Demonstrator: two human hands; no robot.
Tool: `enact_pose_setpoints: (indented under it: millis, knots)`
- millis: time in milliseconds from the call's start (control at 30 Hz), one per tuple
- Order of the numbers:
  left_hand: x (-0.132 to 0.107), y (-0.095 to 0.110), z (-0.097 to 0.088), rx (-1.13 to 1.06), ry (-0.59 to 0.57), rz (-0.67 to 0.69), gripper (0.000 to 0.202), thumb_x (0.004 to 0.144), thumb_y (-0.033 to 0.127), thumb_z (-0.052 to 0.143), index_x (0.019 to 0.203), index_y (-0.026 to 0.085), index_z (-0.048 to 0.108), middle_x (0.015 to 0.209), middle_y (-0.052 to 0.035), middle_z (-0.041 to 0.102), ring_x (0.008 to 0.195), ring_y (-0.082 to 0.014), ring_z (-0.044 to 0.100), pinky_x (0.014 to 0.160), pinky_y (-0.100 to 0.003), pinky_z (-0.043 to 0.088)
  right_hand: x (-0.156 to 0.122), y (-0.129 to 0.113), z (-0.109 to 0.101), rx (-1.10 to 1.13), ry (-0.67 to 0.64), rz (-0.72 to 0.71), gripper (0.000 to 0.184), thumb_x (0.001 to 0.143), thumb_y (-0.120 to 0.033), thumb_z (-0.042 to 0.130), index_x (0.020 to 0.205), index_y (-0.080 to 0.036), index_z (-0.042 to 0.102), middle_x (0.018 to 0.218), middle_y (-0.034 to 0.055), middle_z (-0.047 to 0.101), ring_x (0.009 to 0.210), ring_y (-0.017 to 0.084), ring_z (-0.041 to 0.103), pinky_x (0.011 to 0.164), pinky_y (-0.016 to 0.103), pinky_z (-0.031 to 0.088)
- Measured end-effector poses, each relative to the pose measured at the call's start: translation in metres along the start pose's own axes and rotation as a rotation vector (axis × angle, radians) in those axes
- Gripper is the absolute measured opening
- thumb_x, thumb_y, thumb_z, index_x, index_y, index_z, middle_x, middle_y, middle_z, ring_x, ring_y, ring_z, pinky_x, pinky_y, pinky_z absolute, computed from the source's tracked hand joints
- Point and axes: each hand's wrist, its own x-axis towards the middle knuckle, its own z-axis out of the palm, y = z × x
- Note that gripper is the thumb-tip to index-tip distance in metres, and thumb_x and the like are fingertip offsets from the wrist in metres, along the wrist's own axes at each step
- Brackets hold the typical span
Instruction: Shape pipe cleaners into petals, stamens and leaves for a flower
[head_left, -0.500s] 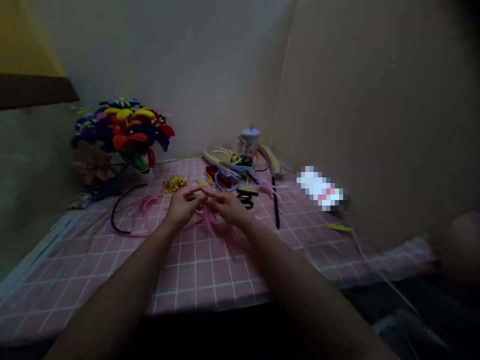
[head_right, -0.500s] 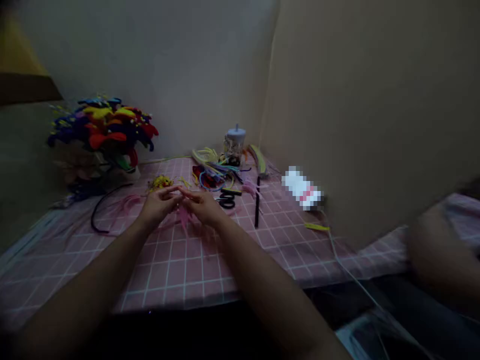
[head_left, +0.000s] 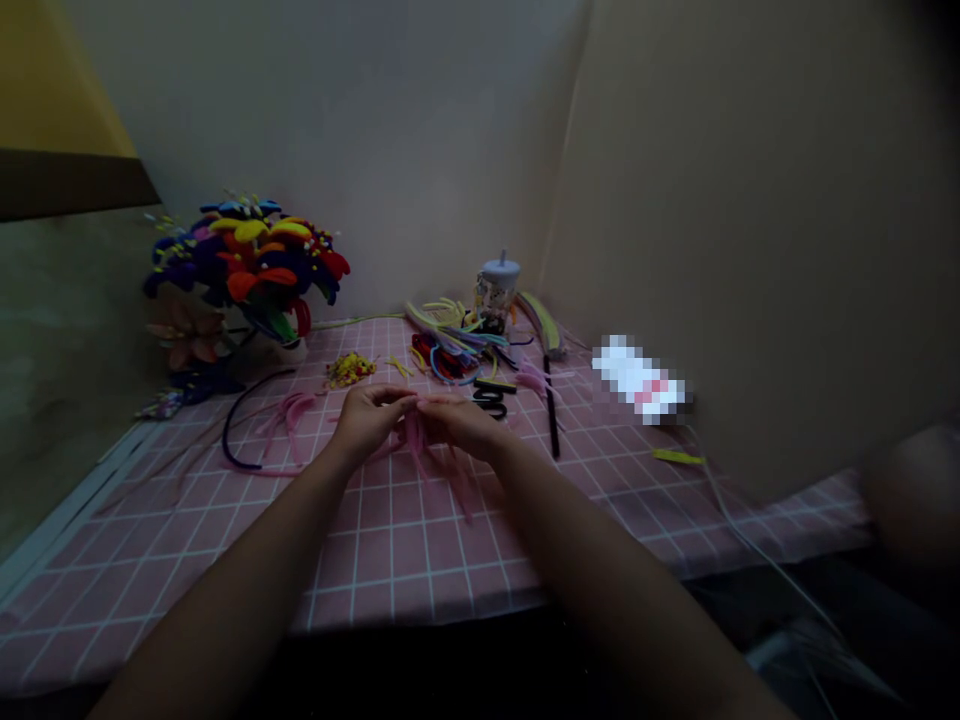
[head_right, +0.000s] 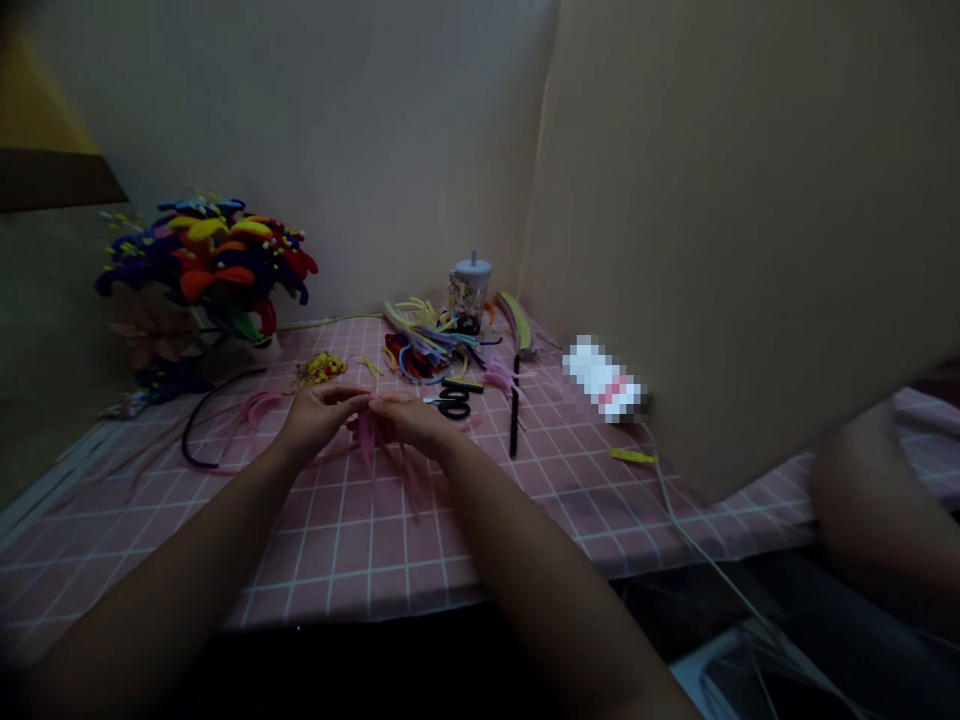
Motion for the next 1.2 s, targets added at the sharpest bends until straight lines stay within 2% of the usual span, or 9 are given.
enact_pose_setpoints:
  millis: [200, 367, 500, 600, 767, 867, 1000, 1067, 1200]
  knots:
    - [-0.004, 0.008, 0.002, -0.057, 0.003, -0.062, 0.030, 0.048, 0.032, 0.077, 0.067, 0.011, 0.068, 0.059, -0.0030, 0.065, 0.048, -0.0108, 0.054, 0.046, -0.022, 0.044, -0.004, 0.000, 0.000, 0.030, -0.068, 0.071, 0.018, 0.084, -0.022, 0.046, 0.083, -0.010, 0.061, 0.074, 0.0079, 0.067, 0.065, 0.013, 0.062, 0.072, 0.031, 0.047]
    - [-0.007, 0.014, 0.007, -0.189, 0.035, -0.177, 0.036, 0.040, 0.032, 0.081, 0.067, 0.010, 0.067, 0.056, -0.0018, 0.064, 0.049, -0.0103, 0.055, 0.050, -0.023, 0.045, 0.001, 0.012, 0.002, 0.081, -0.118, 0.026, 0.016, 0.083, -0.024, 0.049, 0.089, -0.012, 0.058, 0.081, 0.0075, 0.067, 0.073, 0.015, 0.062, 0.075, 0.033, 0.046]
    - [-0.006, 0.012, 0.006, -0.167, 0.048, -0.155, 0.037, 0.042, 0.033, 0.080, 0.069, 0.010, 0.067, 0.055, -0.0008, 0.062, 0.046, -0.0088, 0.052, 0.048, -0.021, 0.042, 0.005, 0.018, 0.004, 0.135, -0.201, -0.006, 0.013, 0.083, -0.023, 0.048, 0.086, -0.012, 0.055, 0.076, 0.0065, 0.067, 0.070, 0.015, 0.063, 0.075, 0.034, 0.047]
    - [-0.003, 0.010, 0.000, -0.063, 0.048, -0.093, 0.035, 0.046, 0.034, 0.078, 0.069, 0.010, 0.068, 0.057, -0.0018, 0.063, 0.049, -0.0094, 0.053, 0.049, -0.022, 0.042, 0.003, 0.014, 0.004, 0.141, -0.254, 0.039, 0.014, 0.085, -0.026, 0.046, 0.082, -0.013, 0.051, 0.072, 0.0063, 0.066, 0.070, 0.017, 0.065, 0.074, 0.035, 0.048]
    - [0.003, 0.004, -0.011, 0.024, 0.012, -0.055, 0.036, 0.047, 0.036, 0.078, 0.071, 0.011, 0.068, 0.069, -0.0062, 0.068, 0.060, -0.0136, 0.059, 0.062, -0.027, 0.047, -0.007, 0.001, 0.000, -0.044, -0.208, 0.127, 0.016, 0.086, -0.028, 0.044, 0.080, -0.014, 0.049, 0.068, 0.0053, 0.066, 0.057, 0.014, 0.062, 0.061, 0.028, 0.049]
    - [0.005, 0.002, -0.014, 0.062, -0.006, -0.030, 0.037, 0.050, 0.038, 0.077, 0.074, 0.011, 0.069, 0.073, -0.0077, 0.069, 0.064, -0.0151, 0.060, 0.065, -0.029, 0.048, -0.009, -0.004, -0.004, -0.186, -0.152, 0.121, 0.016, 0.086, -0.028, 0.044, 0.079, -0.014, 0.050, 0.063, 0.0025, 0.063, 0.048, 0.009, 0.057, 0.052, 0.022, 0.046]
    - [0.007, 0.005, -0.019, 0.153, -0.004, 0.016, 0.033, 0.054, 0.039, 0.075, 0.073, 0.012, 0.069, 0.075, -0.0075, 0.070, 0.066, -0.0153, 0.061, 0.066, -0.027, 0.047, -0.009, -0.006, -0.009, -0.395, -0.092, 0.085, 0.017, 0.086, -0.028, 0.044, 0.077, -0.014, 0.050, 0.055, -0.0024, 0.054, 0.047, 0.007, 0.052, 0.046, 0.017, 0.040]
    - [0.007, 0.008, -0.022, 0.206, -0.060, 0.070, 0.030, 0.058, 0.037, 0.073, 0.075, 0.013, 0.069, 0.075, -0.0072, 0.069, 0.066, -0.0153, 0.061, 0.065, -0.026, 0.047, -0.010, -0.006, -0.011, -0.519, -0.095, 0.085, 0.018, 0.086, -0.026, 0.042, 0.075, -0.015, 0.050, 0.053, -0.0037, 0.051, 0.045, 0.006, 0.049, 0.043, 0.016, 0.038]
    - [0.002, 0.012, -0.024, 0.357, -0.311, 0.195, 0.023, 0.065, 0.029, 0.067, 0.085, 0.018, 0.071, 0.082, -0.0067, 0.070, 0.071, -0.0153, 0.063, 0.067, -0.024, 0.047, -0.013, -0.010, -0.013, -0.689, -0.138, 0.113, 0.023, 0.084, -0.023, 0.042, 0.064, -0.014, 0.048, 0.049, -0.0040, 0.047, 0.039, 0.005, 0.040, 0.038, 0.015, 0.031]
